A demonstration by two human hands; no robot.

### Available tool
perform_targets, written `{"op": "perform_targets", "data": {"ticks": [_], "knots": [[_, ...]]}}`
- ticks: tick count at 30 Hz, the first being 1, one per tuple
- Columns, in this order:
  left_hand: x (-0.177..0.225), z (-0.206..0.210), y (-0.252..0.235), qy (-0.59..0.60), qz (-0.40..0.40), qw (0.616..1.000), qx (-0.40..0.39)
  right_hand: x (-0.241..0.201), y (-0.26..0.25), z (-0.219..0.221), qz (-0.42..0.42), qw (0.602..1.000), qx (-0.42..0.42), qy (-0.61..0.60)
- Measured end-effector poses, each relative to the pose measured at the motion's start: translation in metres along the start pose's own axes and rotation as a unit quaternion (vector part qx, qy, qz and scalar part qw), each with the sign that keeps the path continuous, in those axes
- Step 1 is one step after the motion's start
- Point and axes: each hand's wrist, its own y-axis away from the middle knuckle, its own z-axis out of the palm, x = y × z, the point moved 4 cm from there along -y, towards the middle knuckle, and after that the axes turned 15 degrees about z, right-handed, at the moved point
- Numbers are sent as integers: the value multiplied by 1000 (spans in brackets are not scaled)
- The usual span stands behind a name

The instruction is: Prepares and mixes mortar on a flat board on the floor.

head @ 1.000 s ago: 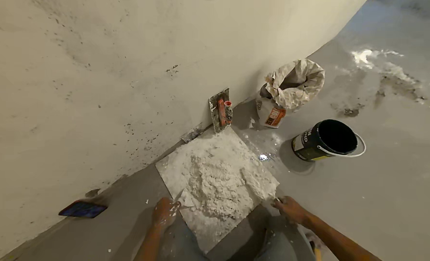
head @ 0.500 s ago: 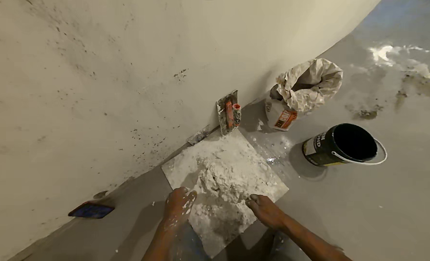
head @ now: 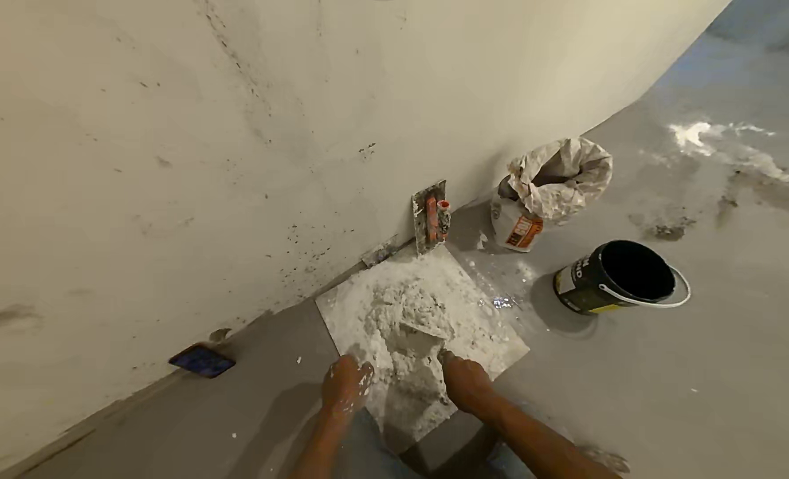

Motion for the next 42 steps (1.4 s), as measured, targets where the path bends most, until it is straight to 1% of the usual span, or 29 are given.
{"op": "perform_targets", "data": {"ticks": [2,3,7,10,13,16,19,21,23,25,28,30,33,35,37,39,42], "knots": [[-6,2,0,-7,-1,1000,5,7,18,-18,-14,1000,21,-7],[-9,5,3,-7,-4,1000,0,15,24,-15,-19,999,21,-14],[-21,13,7,-9,-9,1000,-16,58,30,19,-50,997,5,-56],[-27,15,9,-12,-10,1000,-17,82,35,45,-67,997,-38,-22],[-35,19,13,-14,-16,1000,-13,90,35,67,-73,994,-69,39],[-32,22,16,-6,-6,1000,-2,79,5,75,-70,994,-64,48],[-22,23,23,28,3,999,21,62,-37,51,-65,997,-27,35],[-19,28,33,66,14,997,38,58,-46,33,-61,998,-19,16],[-17,31,45,96,24,994,55,58,-37,17,-57,998,-15,-12],[-11,31,58,114,39,990,77,64,-13,1,-47,998,-20,-38],[0,41,75,107,64,987,102,82,22,-14,-13,995,-28,-98],[15,49,83,90,87,987,103,89,34,-17,-16,985,-14,-172],[54,58,103,72,117,987,78,87,39,-16,-36,938,-24,-343],[80,67,113,53,146,986,56,79,47,-17,-3,893,-59,-447],[96,79,114,28,161,986,46,72,59,-17,26,847,-86,-525],[101,87,114,35,158,985,61,68,72,-15,19,799,-104,-592],[94,87,126,106,169,970,139,74,83,-11,-17,716,-144,-683]]}}
